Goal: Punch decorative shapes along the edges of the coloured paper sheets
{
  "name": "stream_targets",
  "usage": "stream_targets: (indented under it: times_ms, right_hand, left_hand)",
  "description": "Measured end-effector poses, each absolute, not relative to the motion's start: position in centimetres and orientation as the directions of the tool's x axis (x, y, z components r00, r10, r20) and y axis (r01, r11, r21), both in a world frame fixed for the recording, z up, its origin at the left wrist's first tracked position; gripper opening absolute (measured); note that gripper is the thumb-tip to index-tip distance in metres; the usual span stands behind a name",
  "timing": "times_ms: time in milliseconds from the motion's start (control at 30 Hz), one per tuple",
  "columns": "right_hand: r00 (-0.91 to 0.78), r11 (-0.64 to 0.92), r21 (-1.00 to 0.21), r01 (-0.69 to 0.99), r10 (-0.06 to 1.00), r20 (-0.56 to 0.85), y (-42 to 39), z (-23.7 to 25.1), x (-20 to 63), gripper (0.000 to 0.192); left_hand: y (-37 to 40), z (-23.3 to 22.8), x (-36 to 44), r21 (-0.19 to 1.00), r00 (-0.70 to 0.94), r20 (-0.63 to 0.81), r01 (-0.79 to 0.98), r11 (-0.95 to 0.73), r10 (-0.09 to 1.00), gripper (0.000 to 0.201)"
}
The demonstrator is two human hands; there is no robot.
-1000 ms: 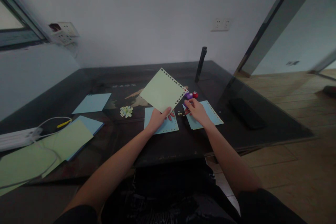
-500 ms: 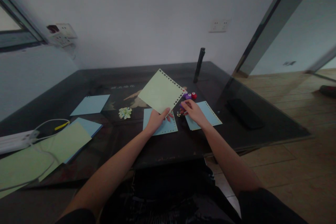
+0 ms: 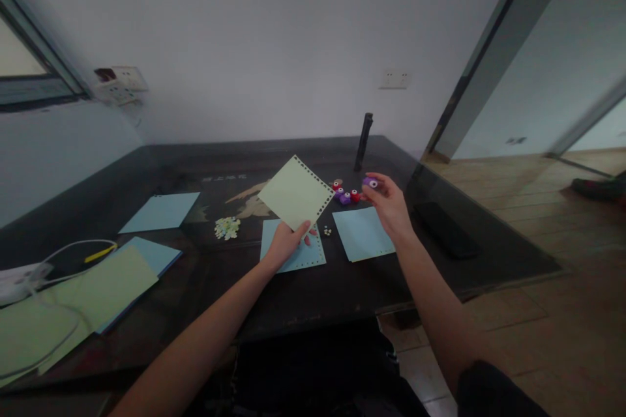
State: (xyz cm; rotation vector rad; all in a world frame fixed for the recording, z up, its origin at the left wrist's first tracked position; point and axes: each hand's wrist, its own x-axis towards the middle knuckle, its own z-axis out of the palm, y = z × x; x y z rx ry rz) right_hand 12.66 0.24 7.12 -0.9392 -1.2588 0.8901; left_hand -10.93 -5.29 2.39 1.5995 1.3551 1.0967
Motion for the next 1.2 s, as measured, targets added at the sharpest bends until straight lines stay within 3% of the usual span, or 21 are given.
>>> stream_targets:
  times_ms: [100,267,433,533,867,1033,1200]
  right_hand:
    - [0.122,0.369,-0.928,0.057,0.920,0.374,3.2,6.8,14.5,0.043]
    - [0.098,0.204,-0.938,0.280,0.966,0.239,7.3,4.5,16.1,0.035]
    - [-0.048,0.225,-0.693,0.684,0.963,0.265,8.5,2.6,16.6,0.022]
    - [-0.003,0.174,-0.586,0.791,0.960,0.281,9.5,2.2,17.1,0.019]
    - [0.072,0.045,-0.629,0.776,0.984,0.160,14.1,0.6,16.5,0.022]
    - [0.021,0.049,-0.692,0.721,0.996,0.092,15.7,0.3,16.3,0.016]
    - [-0.030,0.094,-0.739,0.667,0.995,0.099,16.1,0.2,15.9,0.027]
  left_hand:
    - [-5.1,2.0,-11.1,0.907,0.051,0.137,0.395,-0.145,0.989,0.033]
    - [-4.9,1.8,-11.4,0.908,0.016,0.146,0.394,-0.140,0.989,0.028]
    - [-4.9,2.3,-11.6,0.879,0.005,0.148,0.458,-0.134,0.989,0.031]
    - [-5.0,2.8,-11.4,0.859,-0.010,0.160,0.493,-0.135,0.987,0.027]
    - [-5.3,2.9,-11.0,0.879,0.052,0.132,0.455,-0.141,0.990,0.016]
    - [-5.5,2.9,-10.8,0.901,0.094,0.111,0.412,-0.140,0.989,0.014]
    - [-5.6,2.7,-10.8,0.916,0.114,0.089,0.381,-0.126,0.989,0.016]
